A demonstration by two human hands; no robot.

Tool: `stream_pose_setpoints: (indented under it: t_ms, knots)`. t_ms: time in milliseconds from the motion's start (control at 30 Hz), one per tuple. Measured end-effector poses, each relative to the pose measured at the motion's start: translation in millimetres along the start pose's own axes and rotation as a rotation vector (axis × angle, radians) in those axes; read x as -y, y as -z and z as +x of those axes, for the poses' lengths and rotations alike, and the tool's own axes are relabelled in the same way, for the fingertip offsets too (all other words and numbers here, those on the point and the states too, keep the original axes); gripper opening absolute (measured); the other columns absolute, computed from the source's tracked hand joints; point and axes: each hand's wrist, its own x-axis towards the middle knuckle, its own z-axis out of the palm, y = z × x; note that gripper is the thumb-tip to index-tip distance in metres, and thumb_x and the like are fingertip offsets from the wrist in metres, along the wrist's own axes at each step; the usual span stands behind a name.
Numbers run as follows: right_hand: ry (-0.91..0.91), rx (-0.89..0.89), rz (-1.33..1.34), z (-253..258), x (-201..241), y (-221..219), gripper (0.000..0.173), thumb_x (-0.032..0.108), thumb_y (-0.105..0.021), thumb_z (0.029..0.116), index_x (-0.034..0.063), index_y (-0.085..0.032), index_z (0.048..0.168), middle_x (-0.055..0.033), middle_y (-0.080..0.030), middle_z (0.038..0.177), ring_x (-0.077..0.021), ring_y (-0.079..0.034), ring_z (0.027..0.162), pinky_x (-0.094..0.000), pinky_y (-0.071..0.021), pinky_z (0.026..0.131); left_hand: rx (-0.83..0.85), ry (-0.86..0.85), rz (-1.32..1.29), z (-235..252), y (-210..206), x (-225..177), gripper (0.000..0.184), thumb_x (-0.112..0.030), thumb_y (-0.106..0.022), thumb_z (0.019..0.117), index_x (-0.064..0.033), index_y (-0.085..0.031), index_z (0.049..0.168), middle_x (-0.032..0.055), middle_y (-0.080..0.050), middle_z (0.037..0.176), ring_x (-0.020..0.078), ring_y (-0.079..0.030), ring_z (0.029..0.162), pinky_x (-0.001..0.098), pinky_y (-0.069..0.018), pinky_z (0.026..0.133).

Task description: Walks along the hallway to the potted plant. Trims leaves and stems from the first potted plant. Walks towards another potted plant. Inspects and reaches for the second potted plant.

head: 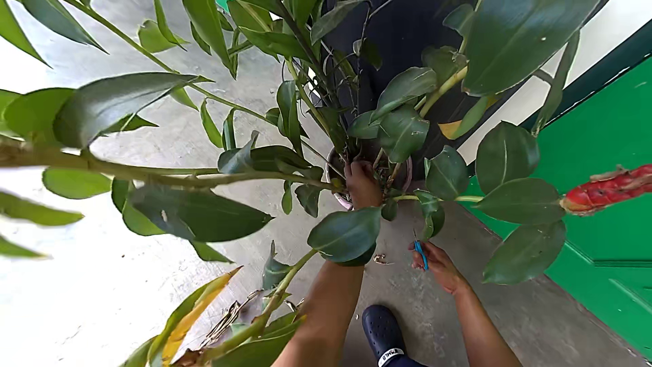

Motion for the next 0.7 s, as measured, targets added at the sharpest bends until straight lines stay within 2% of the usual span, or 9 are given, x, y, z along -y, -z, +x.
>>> stream_pose_setpoints:
  t_ms: [100, 233, 300, 367, 467, 533, 600, 667, 700]
  knots:
    - [-0.017, 0.007, -0.012, -3, -10, -2, 0.03, 0.025, -0.064, 0.097, 0.0049, -0.06, 0.12, 0.0054, -0.064, 0.084, -0.0027, -0.061, 0.07, -0.0186, -0.0515, 0.065, -0.084, -0.138, -0.001, -22, -3, 16, 0.025, -0.022, -0.051, 0.1089, -0.0013, -0.06, 0.119, 0.0229, -0.06, 0.12, 0.0368, -0.066, 0.101, 0.0502, -0.0574, 0.083]
    - [-0.049, 0.017, -0.03, -5, -18, -8, 0.029, 0.024, -0.063, 0.0975, 0.0049, -0.06, 0.12, 0.0045, -0.064, 0.086, -0.0034, -0.061, 0.072, -0.0198, -0.0517, 0.065, -0.023, -0.168, 0.049, -38, 6, 26, 0.021, -0.02, -0.054, 0.1078, -0.0026, -0.062, 0.116, 0.0202, -0.062, 0.113, 0.0347, -0.065, 0.099, 0.05, -0.0565, 0.085]
    - [-0.057, 0.018, -0.032, -4, -22, -11, 0.029, 0.023, -0.063, 0.0981, 0.0045, -0.06, 0.12, 0.0038, -0.064, 0.085, -0.003, -0.061, 0.071, -0.0189, -0.0511, 0.064, 0.034, -0.194, 0.097, -39, 10, 28, 0.02, -0.014, -0.057, 0.1057, 0.0, -0.065, 0.116, 0.022, -0.063, 0.115, 0.0372, -0.066, 0.103, 0.0503, -0.0566, 0.088]
    - [-0.063, 0.022, -0.038, -2, -24, -15, 0.029, 0.023, -0.063, 0.0986, 0.0042, -0.06, 0.12, 0.0032, -0.064, 0.086, -0.003, -0.061, 0.07, -0.0186, -0.0506, 0.063, 0.158, -0.16, 0.187, -40, 14, 29, 0.018, -0.009, -0.058, 0.1035, 0.0002, -0.066, 0.117, 0.0231, -0.062, 0.122, 0.0377, -0.066, 0.108, 0.0501, -0.056, 0.093]
    - [-0.08, 0.032, -0.063, -1, -25, -20, 0.03, 0.023, -0.061, 0.1004, 0.0025, -0.059, 0.123, 0.0006, -0.064, 0.09, -0.0047, -0.061, 0.072, -0.0211, -0.051, 0.064, 0.456, 0.045, 0.327, -55, 18, 44, 0.027, -0.006, -0.052, 0.1046, 0.002, -0.065, 0.127, 0.0249, -0.058, 0.139, 0.0386, -0.063, 0.122, 0.0513, -0.0511, 0.104]
    - [-0.084, 0.032, -0.056, -2, -29, -21, 0.031, 0.023, -0.062, 0.0998, 0.0026, -0.059, 0.123, 0.0005, -0.064, 0.088, -0.0055, -0.06, 0.071, -0.0224, -0.0509, 0.065, 0.571, 0.111, 0.371, -84, 17, 85, 0.028, -0.01, -0.053, 0.1035, 0.0023, -0.07, 0.121, 0.0262, -0.064, 0.13, 0.0419, -0.064, 0.119, 0.0583, -0.0494, 0.102]
    - [-0.098, 0.04, -0.038, -4, -34, -21, 0.032, 0.024, -0.063, 0.0991, 0.0032, -0.06, 0.123, 0.0014, -0.064, 0.088, -0.0049, -0.06, 0.07, -0.0215, -0.0508, 0.064, 0.808, 0.218, 0.519, -116, 35, 113, 0.029, -0.017, -0.052, 0.104, -0.0032, -0.069, 0.123, 0.023, -0.064, 0.132, 0.0412, -0.061, 0.125, 0.0611, -0.0484, 0.104]
    - [-0.122, 0.054, -0.027, -6, -40, -22, 0.031, 0.025, -0.063, 0.0999, 0.0035, -0.06, 0.122, 0.0015, -0.064, 0.086, -0.0047, -0.059, 0.069, -0.0209, -0.0494, 0.062, 0.945, 0.305, 0.56, -135, 51, 131, 0.031, -0.02, -0.058, 0.1023, -0.0071, -0.069, 0.128, 0.0197, -0.062, 0.137, 0.0382, -0.057, 0.131, 0.0573, -0.0471, 0.109]
    - [-0.135, 0.063, -0.028, -7, -43, -23, 0.03, 0.025, -0.063, 0.1003, 0.0046, -0.06, 0.121, 0.002, -0.064, 0.085, -0.004, -0.059, 0.067, -0.0199, -0.0485, 0.061, 0.924, 0.305, 0.494, -139, 56, 136, 0.034, -0.022, -0.061, 0.1014, -0.0075, -0.068, 0.131, 0.0187, -0.061, 0.139, 0.0363, -0.057, 0.132, 0.0538, -0.0458, 0.111]
